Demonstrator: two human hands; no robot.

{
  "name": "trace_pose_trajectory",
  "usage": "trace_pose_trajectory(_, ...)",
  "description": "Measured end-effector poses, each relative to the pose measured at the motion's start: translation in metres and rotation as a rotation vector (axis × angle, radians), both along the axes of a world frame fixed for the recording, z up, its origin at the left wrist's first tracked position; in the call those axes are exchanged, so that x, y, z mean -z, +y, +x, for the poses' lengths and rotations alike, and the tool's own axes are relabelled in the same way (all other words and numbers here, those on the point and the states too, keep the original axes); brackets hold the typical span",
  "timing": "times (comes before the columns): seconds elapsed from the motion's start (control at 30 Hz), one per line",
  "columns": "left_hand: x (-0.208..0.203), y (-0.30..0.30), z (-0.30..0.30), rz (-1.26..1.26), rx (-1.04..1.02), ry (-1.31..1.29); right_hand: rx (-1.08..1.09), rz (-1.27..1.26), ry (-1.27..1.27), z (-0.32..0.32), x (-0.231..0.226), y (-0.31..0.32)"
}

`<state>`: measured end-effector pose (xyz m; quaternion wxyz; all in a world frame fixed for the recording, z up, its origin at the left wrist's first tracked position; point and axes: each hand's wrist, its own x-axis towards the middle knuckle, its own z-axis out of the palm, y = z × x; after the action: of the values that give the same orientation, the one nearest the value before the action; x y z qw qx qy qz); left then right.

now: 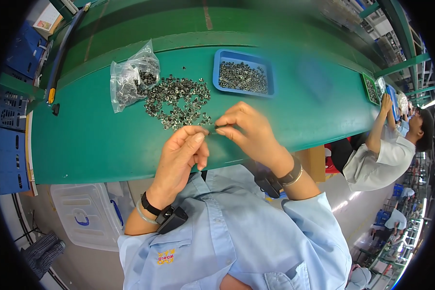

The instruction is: The person picks up a small metal component from a pile and joins it with another piece by hand. After pressing the parts together, the person places the assembled unit into a blue tray and repeats the process.

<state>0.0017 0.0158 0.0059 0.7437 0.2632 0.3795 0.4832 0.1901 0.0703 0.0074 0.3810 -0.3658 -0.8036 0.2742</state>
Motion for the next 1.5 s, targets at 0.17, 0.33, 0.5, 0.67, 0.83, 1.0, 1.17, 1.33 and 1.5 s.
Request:
trace_pose_trajectory(0.17,-0.006,-0.003,0.012,0.01,0.032,-0.004,-0.042,0.068,0.042,0.003,-0.004,-0.01)
trace_pose_trajectory(0.33,-0.004,-0.006,0.014,0.033,0.039,-0.034,-0.029,0.093,0.055,0.001,-0.007,-0.018)
trace_pose_trajectory(0.5,-0.002,-0.009,0.018,0.009,0.032,-0.118,-0.012,0.038,0.153,0.002,-0.005,-0.025)
trace_pose_trajectory(0.67,-0.009,-0.011,0.026,0.0,0.035,-0.156,0.005,0.066,0.148,0.009,-0.005,-0.027)
trace_pose_trajectory(0.83,-0.009,-0.01,0.033,-0.014,0.042,-0.206,0.041,0.119,0.137,0.013,-0.003,-0.03)
trace_pose_trajectory(1.0,-0.01,-0.011,0.035,0.004,0.049,-0.174,0.045,0.16,0.07,0.02,-0.012,-0.031)
trace_pose_trajectory(1.17,-0.016,-0.013,0.039,-0.005,0.038,-0.187,0.037,0.245,0.043,0.024,-0.016,-0.032)
trace_pose_trajectory(1.33,-0.025,-0.017,0.049,-0.02,0.037,-0.206,0.053,0.234,0.095,0.031,-0.013,-0.036)
trace_pose_trajectory(1.5,-0.025,-0.019,0.057,0.003,0.021,-0.144,0.055,0.255,0.088,0.038,-0.017,-0.037)
